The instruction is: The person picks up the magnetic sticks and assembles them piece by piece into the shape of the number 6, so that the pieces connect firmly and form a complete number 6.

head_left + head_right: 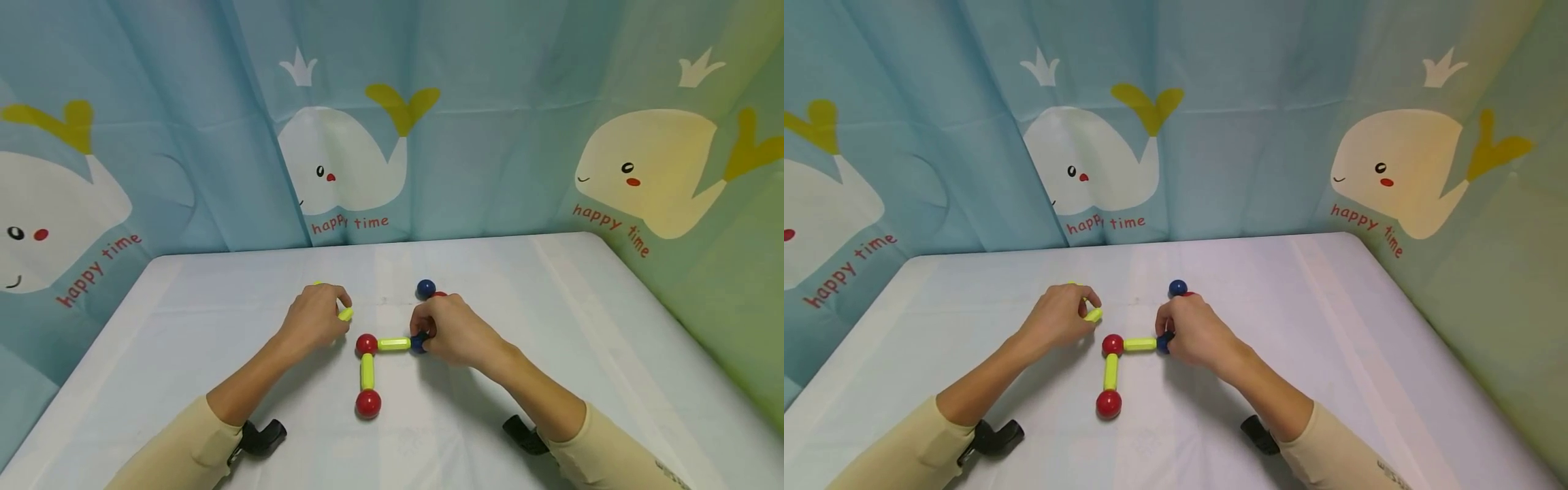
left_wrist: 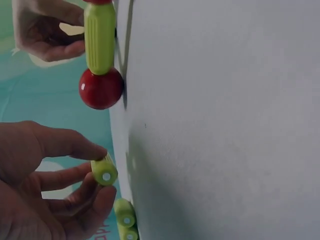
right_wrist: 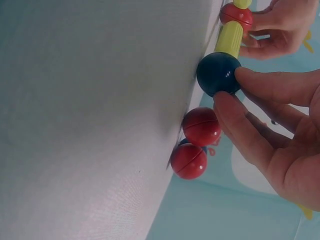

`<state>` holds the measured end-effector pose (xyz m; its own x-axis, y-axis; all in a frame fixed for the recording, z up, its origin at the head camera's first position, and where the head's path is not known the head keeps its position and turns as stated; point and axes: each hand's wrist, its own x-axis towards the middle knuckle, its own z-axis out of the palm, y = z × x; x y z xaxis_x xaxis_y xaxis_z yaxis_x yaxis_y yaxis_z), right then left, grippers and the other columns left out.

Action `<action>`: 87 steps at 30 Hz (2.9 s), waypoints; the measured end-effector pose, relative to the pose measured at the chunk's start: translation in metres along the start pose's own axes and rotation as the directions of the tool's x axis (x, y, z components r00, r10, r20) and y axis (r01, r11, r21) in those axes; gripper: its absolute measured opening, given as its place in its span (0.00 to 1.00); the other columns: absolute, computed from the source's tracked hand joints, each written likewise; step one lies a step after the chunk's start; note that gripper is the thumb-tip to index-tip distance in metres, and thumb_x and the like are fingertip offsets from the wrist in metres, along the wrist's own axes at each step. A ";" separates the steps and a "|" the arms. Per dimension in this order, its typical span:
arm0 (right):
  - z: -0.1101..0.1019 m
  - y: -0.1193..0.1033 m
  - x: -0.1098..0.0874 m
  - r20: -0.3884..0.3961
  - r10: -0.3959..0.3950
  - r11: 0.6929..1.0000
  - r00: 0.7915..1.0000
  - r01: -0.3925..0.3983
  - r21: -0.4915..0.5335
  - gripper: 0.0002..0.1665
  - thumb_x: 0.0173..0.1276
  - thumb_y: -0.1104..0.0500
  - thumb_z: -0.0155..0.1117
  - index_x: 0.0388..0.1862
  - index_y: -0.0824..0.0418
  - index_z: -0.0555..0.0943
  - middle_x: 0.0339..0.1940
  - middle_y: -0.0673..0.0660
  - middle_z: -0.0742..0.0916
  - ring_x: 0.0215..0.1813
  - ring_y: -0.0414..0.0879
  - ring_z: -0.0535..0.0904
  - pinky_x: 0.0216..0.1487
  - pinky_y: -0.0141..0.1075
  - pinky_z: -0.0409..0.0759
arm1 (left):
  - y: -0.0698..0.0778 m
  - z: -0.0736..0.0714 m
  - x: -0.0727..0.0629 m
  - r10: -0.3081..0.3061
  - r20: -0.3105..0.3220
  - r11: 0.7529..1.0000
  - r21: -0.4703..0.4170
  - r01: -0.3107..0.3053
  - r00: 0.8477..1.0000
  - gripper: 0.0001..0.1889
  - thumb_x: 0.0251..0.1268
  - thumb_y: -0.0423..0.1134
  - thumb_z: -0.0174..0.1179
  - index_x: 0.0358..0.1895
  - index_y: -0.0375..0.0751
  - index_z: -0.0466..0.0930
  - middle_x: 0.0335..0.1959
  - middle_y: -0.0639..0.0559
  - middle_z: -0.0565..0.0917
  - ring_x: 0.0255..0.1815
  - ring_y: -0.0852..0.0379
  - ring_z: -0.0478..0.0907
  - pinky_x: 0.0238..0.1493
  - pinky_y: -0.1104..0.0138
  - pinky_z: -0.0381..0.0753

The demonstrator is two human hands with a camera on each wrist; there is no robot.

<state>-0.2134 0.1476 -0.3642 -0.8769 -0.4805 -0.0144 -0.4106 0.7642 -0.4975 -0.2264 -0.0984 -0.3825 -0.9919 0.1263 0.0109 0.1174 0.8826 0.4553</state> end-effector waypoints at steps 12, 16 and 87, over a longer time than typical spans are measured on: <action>0.000 0.002 -0.001 -0.006 0.000 1.000 1.000 0.000 0.005 0.14 0.56 0.76 0.71 0.30 0.58 0.87 0.27 0.52 0.85 0.34 0.45 0.76 0.36 0.34 0.79 | -0.001 -0.003 -0.027 -0.054 0.069 0.982 -0.175 0.066 0.996 0.08 0.59 0.31 0.70 0.42 0.40 0.88 0.27 0.49 0.79 0.25 0.54 0.74 0.23 0.68 0.72; -0.001 0.001 -0.002 -0.007 -0.003 1.000 1.000 0.003 0.003 0.14 0.56 0.76 0.71 0.31 0.58 0.87 0.27 0.52 0.84 0.34 0.45 0.76 0.36 0.34 0.79 | -0.004 -0.004 -0.033 -0.062 0.079 0.980 -0.186 0.076 0.995 0.13 0.58 0.30 0.69 0.48 0.39 0.87 0.32 0.49 0.81 0.26 0.55 0.76 0.25 0.67 0.75; 0.000 0.001 0.001 -0.019 -0.019 1.000 1.000 0.018 -0.015 0.14 0.55 0.76 0.69 0.30 0.58 0.87 0.25 0.52 0.83 0.32 0.44 0.75 0.34 0.35 0.77 | 0.019 0.016 -0.129 0.122 0.391 0.782 -0.604 0.154 0.912 0.15 0.57 0.31 0.69 0.45 0.49 0.79 0.31 0.51 0.80 0.22 0.55 0.86 0.31 0.69 0.81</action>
<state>-0.2145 0.1477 -0.3649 -0.8737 -0.4864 0.0112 -0.4302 0.7615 -0.4849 -0.0950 -0.0902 -0.3897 -0.8716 0.4004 -0.2828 -0.0899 0.4365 0.8952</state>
